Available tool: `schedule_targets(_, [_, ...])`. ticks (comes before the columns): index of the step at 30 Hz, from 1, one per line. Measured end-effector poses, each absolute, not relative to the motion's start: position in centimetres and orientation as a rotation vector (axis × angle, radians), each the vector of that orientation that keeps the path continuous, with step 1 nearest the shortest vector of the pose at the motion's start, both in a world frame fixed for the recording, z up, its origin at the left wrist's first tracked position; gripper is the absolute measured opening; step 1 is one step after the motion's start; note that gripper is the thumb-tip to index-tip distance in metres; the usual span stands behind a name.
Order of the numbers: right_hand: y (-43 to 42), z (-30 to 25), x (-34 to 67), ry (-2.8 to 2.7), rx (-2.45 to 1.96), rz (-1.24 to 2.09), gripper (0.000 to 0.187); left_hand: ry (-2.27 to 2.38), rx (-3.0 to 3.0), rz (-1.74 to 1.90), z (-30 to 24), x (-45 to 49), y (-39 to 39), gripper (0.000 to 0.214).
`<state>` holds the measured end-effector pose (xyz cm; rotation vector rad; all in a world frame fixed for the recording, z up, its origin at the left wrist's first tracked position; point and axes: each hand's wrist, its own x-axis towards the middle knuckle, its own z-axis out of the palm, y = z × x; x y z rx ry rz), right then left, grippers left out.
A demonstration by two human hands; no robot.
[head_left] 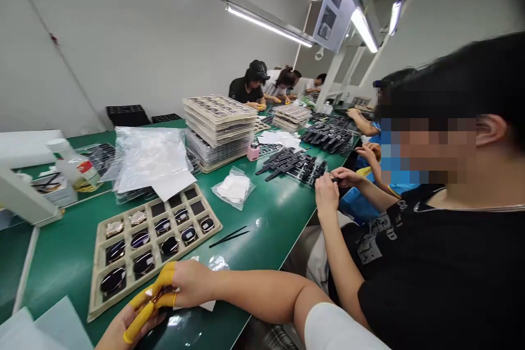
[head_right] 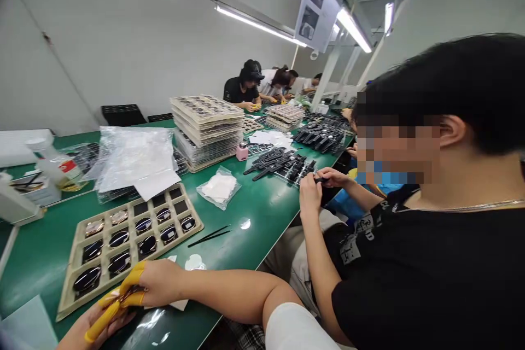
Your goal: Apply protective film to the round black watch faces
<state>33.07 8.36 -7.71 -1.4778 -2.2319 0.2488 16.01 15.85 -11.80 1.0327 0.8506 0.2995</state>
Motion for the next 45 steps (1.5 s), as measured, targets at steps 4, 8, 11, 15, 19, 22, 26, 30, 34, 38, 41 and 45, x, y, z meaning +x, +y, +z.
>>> schedule_targets(4, [8.4, -7.5, 33.2, -2.292, -1.458, 0.225, 0.022, 0.878, 0.982, 0.246, -12.1, 15.7, 16.3, 0.076])
schedule_targets(8, [7.9, -7.3, 33.1, -2.314, -1.4, 0.278, 0.017, 0.904, 1.02, 0.301, -11.1, 15.7, 15.6, 0.081])
schedule_targets(11, [8.0, -7.3, 33.0, -2.316, -1.427, 0.276, 0.017, 0.933, 1.113, 0.349, -10.9, 16.1, 15.1, 0.081])
schedule_targets(15, [7.7, -6.6, 34.2, -2.159, -1.514, 0.233, 0.019, 0.912, 1.197, 0.402, -10.3, 16.2, 14.3, 0.072])
schedule_targets(19, [5.2, -5.4, 37.1, -1.735, -1.875, -0.037, 0.027, 0.929, 1.261, 0.447, -7.8, 15.6, 13.7, 0.07])
schedule_targets(22, [3.6, -5.6, 39.0, -1.951, -1.948, 0.07, 0.022, 0.845, 1.351, 0.464, -6.1, 14.9, 13.6, 0.066])
schedule_targets(26, [3.7, -6.7, 38.5, -2.051, -1.905, 0.469, 0.008, 0.742, 1.418, 0.484, -6.0, 14.3, 13.4, 0.057])
schedule_targets(30, [5.6, -7.4, 35.4, -1.869, -2.043, 0.404, 0.015, 0.724, 1.49, 0.54, -6.6, 14.0, 12.9, 0.05])
schedule_targets(34, [6.8, -7.3, 33.6, -1.881, -2.09, 0.379, 0.006, 0.73, 1.545, 0.563, -6.1, 13.9, 12.6, 0.045])
schedule_targets(38, [6.1, -6.0, 31.9, -1.823, -1.689, 0.261, 0.007, 0.723, 1.648, 0.561, -6.0, 13.9, 12.4, 0.047])
schedule_targets(41, [6.1, -5.7, 29.9, -1.993, -1.365, 0.171, 0.01, 0.764, 1.804, 0.559, -6.4, 14.0, 12.1, 0.046])
schedule_targets(45, [7.4, -6.4, 29.2, -1.891, -1.369, 0.036, 0.017, 0.815, 1.756, 0.616, -6.8, 14.1, 11.8, 0.046])
